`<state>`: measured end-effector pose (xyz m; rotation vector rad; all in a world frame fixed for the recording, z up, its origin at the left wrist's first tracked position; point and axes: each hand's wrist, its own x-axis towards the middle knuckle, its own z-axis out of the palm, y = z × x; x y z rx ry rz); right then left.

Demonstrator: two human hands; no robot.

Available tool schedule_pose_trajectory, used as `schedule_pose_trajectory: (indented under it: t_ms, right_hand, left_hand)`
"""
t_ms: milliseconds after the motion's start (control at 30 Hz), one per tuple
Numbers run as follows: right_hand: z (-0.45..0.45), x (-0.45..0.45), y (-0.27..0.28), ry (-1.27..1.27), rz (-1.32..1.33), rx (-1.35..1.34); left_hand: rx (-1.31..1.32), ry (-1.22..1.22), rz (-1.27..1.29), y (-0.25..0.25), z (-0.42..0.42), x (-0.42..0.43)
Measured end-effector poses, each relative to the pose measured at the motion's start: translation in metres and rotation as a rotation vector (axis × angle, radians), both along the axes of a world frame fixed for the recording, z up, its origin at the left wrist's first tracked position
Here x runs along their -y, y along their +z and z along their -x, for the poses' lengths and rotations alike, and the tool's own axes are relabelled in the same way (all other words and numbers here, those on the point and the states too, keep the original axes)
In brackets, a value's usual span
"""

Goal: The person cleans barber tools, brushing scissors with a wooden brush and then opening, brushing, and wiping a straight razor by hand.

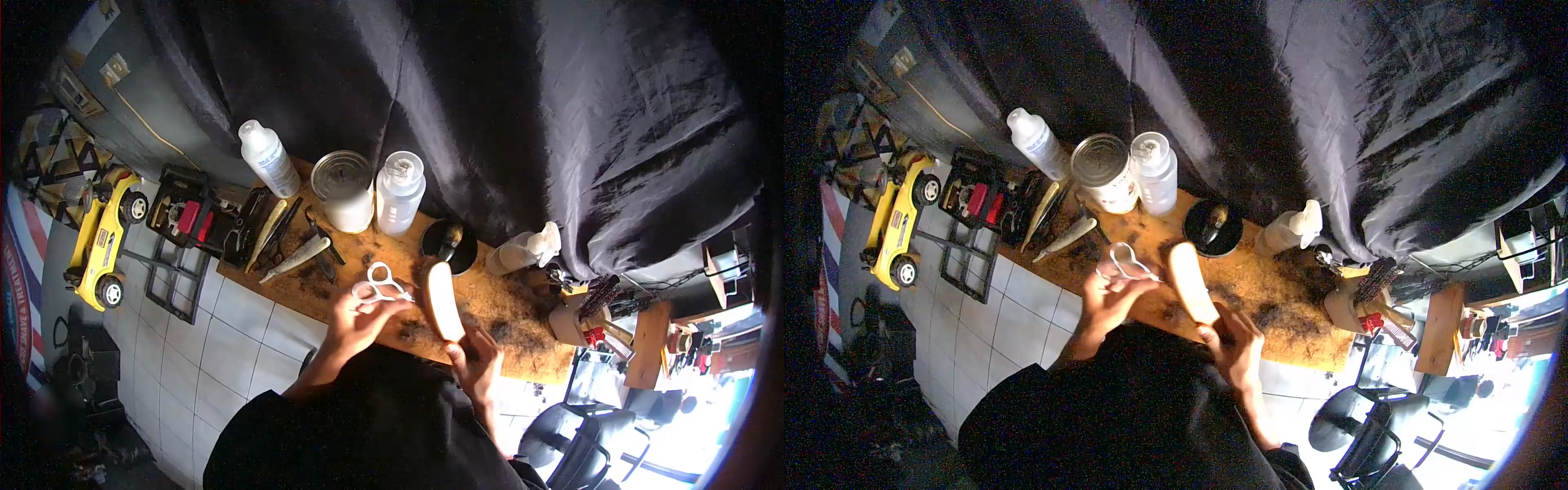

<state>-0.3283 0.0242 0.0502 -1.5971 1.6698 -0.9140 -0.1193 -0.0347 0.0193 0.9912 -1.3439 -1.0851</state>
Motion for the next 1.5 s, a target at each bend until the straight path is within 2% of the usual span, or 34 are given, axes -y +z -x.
schedule_pose_trajectory:
  t_ms: [67, 100, 133, 167, 200, 267, 333, 400, 433, 467, 500, 533, 600, 667, 700, 733, 800, 833, 867, 967, 1000, 1033, 1067, 1100, 1133, 1167, 1267, 1333, 1400, 1433, 1467, 1500]
  right_hand:
    - [0.005, -0.001, -0.010, -0.107, 0.061, -0.005]
    - [0.007, -0.003, -0.010, -0.112, 0.049, -0.060]
    - [0.010, -0.004, -0.006, -0.118, 0.037, -0.114]
    - [0.011, -0.006, -0.003, -0.121, 0.035, -0.112]
    - [0.012, -0.009, 0.002, -0.024, 0.065, -0.076]
    - [0.009, -0.013, 0.006, 0.157, 0.133, 0.044]
    - [-0.006, -0.004, 0.017, 0.280, 0.303, 0.064]
    - [-0.016, 0.001, 0.010, 0.225, 0.348, 0.014]
    - [-0.019, 0.004, 0.012, 0.182, 0.280, 0.023]
    - [-0.020, 0.007, 0.015, 0.140, 0.213, 0.030]
    - [-0.022, 0.010, 0.018, 0.105, 0.213, -0.007]
    - [-0.026, 0.012, 0.016, 0.106, 0.215, -0.008]
    - [-0.034, 0.015, 0.005, -0.080, 0.252, -0.010]
    - [-0.040, 0.015, 0.001, -0.101, 0.294, 0.026]
    - [-0.043, 0.013, 0.003, -0.071, 0.292, -0.007]
    - [-0.046, 0.012, 0.008, -0.042, 0.289, -0.040]
    - [-0.044, 0.007, 0.009, 0.224, 0.307, 0.007]
    - [-0.047, 0.003, 0.013, 0.341, 0.269, 0.006]
    - [-0.051, 0.000, 0.019, 0.456, 0.230, 0.006]
    - [-0.072, -0.005, 0.019, 0.478, 0.225, -0.040]
    - [-0.076, -0.004, 0.017, 0.446, 0.241, -0.078]
    - [-0.079, 0.000, 0.015, 0.380, 0.335, -0.136]
    - [-0.078, 0.005, 0.015, 0.274, 0.255, -0.039]
    - [-0.078, 0.008, 0.014, 0.165, 0.276, -0.094]
    - [-0.073, 0.014, 0.016, 0.124, 0.341, -0.249]
    - [-0.076, 0.018, 0.021, -0.018, 0.337, -0.286]
    - [-0.083, 0.021, 0.022, -0.210, 0.278, -0.177]
    - [-0.088, 0.013, 0.023, -0.207, 0.261, -0.191]
    - [-0.099, -0.001, 0.032, 0.013, 0.254, -0.149]
    - [-0.112, -0.013, 0.023, 0.014, 0.089, 0.397]
    - [-0.106, -0.012, 0.024, 0.296, 0.347, -0.041]
    - [-0.110, -0.017, 0.021, 0.314, 0.345, -0.057]
  left_hand:
    - [-0.477, 0.051, -0.067, 0.009, 0.000, 0.002]
    - [-0.420, 0.083, -0.088, 0.012, -0.006, 0.002]
    - [-0.483, 0.104, -0.252, 0.022, -0.008, 0.002]
    - [-0.422, 0.100, -0.267, 0.033, -0.008, 0.002]
    - [-0.362, 0.094, -0.284, 0.039, -0.007, 0.002]
    - [-0.307, -0.003, -0.101, 0.008, -0.007, 0.001]
    - [-0.654, -0.218, -0.303, 0.018, 0.003, -0.009]
    - [-0.476, -0.300, -0.253, 0.014, 0.009, -0.017]
    - [0.017, -0.158, -0.258, 0.006, 0.005, -0.021]
    - [-0.072, -0.239, -0.411, -0.002, 0.001, -0.021]
    - [-0.088, -0.277, -0.405, -0.009, -0.003, -0.022]
    - [-0.105, -0.317, -0.396, 0.005, -0.003, -0.018]
    - [-0.177, -0.325, -0.444, 0.008, -0.005, -0.019]
    - [-0.292, -0.313, -0.611, 0.017, -0.011, -0.020]
    - [-0.404, -0.415, -0.574, 0.010, -0.018, -0.018]
    - [-0.408, -0.407, -0.572, 0.012, -0.018, -0.020]
    - [-0.850, -0.056, -0.890, 0.016, -0.015, -0.027]
    - [-0.977, -0.091, -0.946, 0.009, -0.021, -0.025]
    - [-0.979, -0.371, -0.833, -0.007, -0.030, -0.011]
    - [-1.147, -0.559, -0.870, -0.021, -0.044, -0.011]
    - [-1.115, -0.453, -0.933, -0.025, -0.044, -0.017]
    - [-1.068, -0.244, -0.968, -0.007, -0.040, -0.029]
    - [-1.014, -0.034, -0.995, 0.019, -0.039, -0.039]
    - [-0.843, -0.086, -0.980, 0.034, -0.049, -0.030]
    - [-0.779, -0.336, -0.853, 0.001, -0.062, -0.035]
    - [-0.801, -0.400, -0.841, 0.003, -0.068, -0.036]
    - [-0.830, -0.503, -0.893, 0.015, -0.084, -0.043]
    - [-0.878, -0.465, -0.976, 0.021, -0.089, -0.044]
    - [-0.910, -0.496, -0.922, -0.006, -0.098, -0.048]
    - [-0.946, -0.524, -0.859, -0.008, -0.099, -0.046]
    - [-0.939, -0.546, -0.865, -0.009, -0.098, -0.043]
    - [-0.928, -0.542, -0.853, -0.010, -0.095, -0.042]
